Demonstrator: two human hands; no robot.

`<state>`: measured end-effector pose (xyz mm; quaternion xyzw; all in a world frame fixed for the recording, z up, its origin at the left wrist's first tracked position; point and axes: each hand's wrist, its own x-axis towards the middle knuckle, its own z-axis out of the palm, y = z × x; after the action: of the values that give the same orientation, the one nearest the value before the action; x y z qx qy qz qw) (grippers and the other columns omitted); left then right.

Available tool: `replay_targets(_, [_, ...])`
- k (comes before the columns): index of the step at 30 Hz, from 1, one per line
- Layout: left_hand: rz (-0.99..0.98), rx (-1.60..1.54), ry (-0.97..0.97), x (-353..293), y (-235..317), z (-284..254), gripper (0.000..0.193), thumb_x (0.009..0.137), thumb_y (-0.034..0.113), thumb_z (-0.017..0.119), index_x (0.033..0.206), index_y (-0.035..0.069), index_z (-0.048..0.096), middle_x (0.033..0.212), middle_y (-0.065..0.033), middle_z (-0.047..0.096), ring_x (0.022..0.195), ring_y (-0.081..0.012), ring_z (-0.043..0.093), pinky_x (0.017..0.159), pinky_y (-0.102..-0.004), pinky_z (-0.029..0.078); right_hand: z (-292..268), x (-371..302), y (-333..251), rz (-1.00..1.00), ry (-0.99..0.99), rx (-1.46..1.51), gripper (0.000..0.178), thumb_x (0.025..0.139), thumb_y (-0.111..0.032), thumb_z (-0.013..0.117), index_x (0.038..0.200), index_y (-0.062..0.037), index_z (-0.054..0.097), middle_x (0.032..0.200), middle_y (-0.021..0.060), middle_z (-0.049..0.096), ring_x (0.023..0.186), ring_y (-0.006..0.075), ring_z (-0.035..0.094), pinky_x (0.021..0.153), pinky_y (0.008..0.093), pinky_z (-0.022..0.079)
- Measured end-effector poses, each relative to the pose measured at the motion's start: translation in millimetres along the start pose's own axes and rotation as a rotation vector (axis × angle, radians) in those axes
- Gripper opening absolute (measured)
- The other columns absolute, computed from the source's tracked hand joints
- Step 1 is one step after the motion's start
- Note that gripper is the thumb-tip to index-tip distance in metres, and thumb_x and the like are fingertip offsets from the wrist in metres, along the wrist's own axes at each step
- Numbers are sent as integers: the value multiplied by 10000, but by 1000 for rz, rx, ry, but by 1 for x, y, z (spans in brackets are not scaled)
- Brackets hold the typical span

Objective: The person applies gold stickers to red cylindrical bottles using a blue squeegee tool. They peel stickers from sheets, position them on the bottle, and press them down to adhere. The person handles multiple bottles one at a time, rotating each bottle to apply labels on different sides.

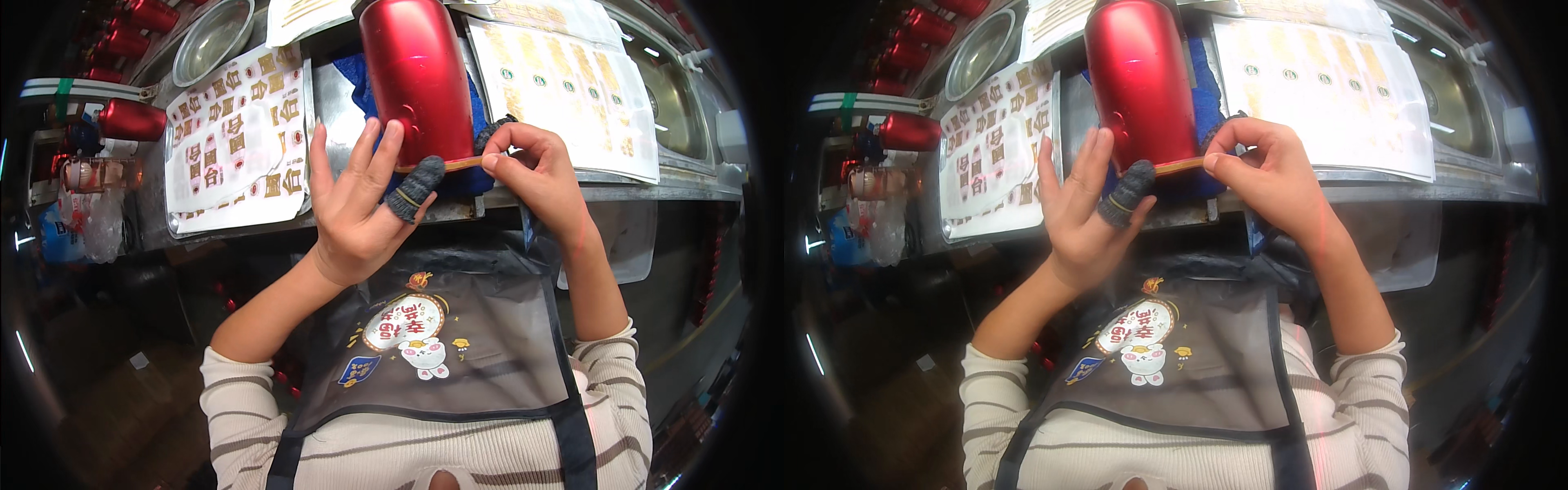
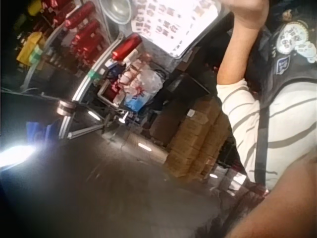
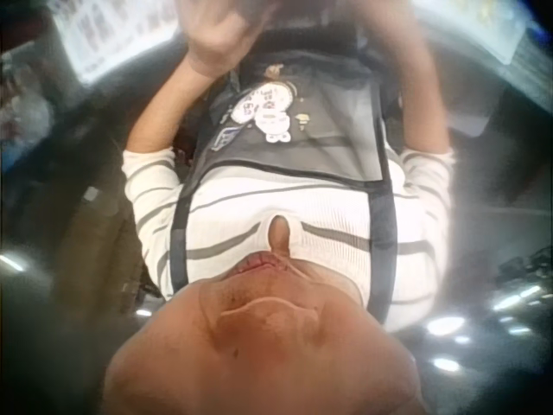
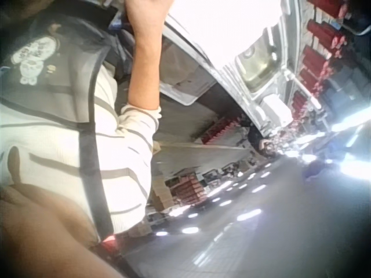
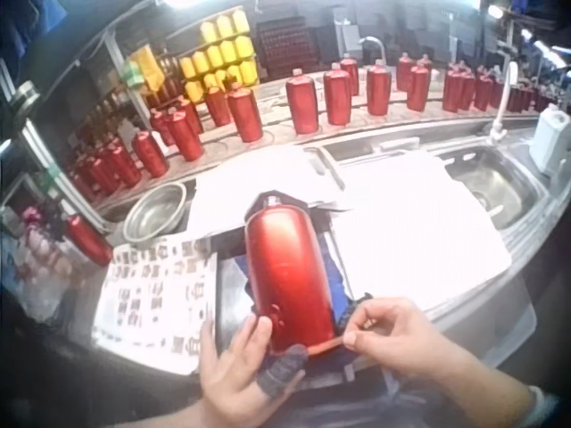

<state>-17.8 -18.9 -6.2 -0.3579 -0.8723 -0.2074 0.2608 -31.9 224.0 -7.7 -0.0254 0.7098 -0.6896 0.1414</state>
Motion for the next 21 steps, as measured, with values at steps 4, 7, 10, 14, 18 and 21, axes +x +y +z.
replay_targets(4, [126, 76, 36, 19, -1, 2, 173, 722, 168, 751, 873, 89, 723, 1330, -205, 616, 1192, -429, 604, 1055, -699, 284, -1, 2, 1, -22, -12, -2, 86, 889, -75, 663, 852, 1, 650, 789, -41, 595, 650, -5, 492, 562, 159, 375])
replay_targets(7, [131, 104, -26, 37, 14, 5, 123, 676, 162, 686, 759, 71, 685, 1309, -189, 632, 1200, -485, 571, 1022, -749, 276, -1, 2, 5, -40, 5, 17, 94, 889, -84, 677, 858, 3, 658, 799, -37, 605, 657, 1, 500, 568, 160, 382])
replay_targets(10, [26, 84, 84, 35, 12, 20, 264, 697, 163, 741, 943, 68, 741, 1327, -192, 620, 1237, -437, 564, 1046, -712, 291, 1, 4, 5, -21, -3, -8, 107, 888, -97, 689, 865, 5, 666, 805, -35, 610, 661, 3, 504, 571, 161, 386])
replay_targets(14, [-187, -203, 141, 11, -3, 23, 568, 689, 123, 853, 1209, -19, 675, 1421, -207, 545, 1329, -389, 511, 1101, -621, 299, 4, 4, 6, -32, 12, -46, 127, 891, -112, 696, 865, 9, 669, 794, -32, 608, 632, 2, 491, 554, 166, 376])
replay_targets(18, [-305, -286, 106, -11, 1, 12, 542, 733, 131, 848, 1206, -56, 661, 1451, -225, 510, 1340, -396, 498, 1123, -610, 275, 12, -3, 2, -23, 101, -32, 178, 885, -147, 707, 895, 0, 607, 761, -24, 581, 616, 15, 483, 554, 184, 385])
replay_targets(21, [-318, -264, 38, -40, 5, 11, 521, 744, 129, 842, 1190, -70, 660, 1443, -242, 510, 1331, -402, 506, 1131, -610, 259, 32, -9, -8, -92, 213, -156, 358, 840, -263, 766, 940, -8, 536, 807, 39, 579, 655, 110, 534, 590, 259, 441])
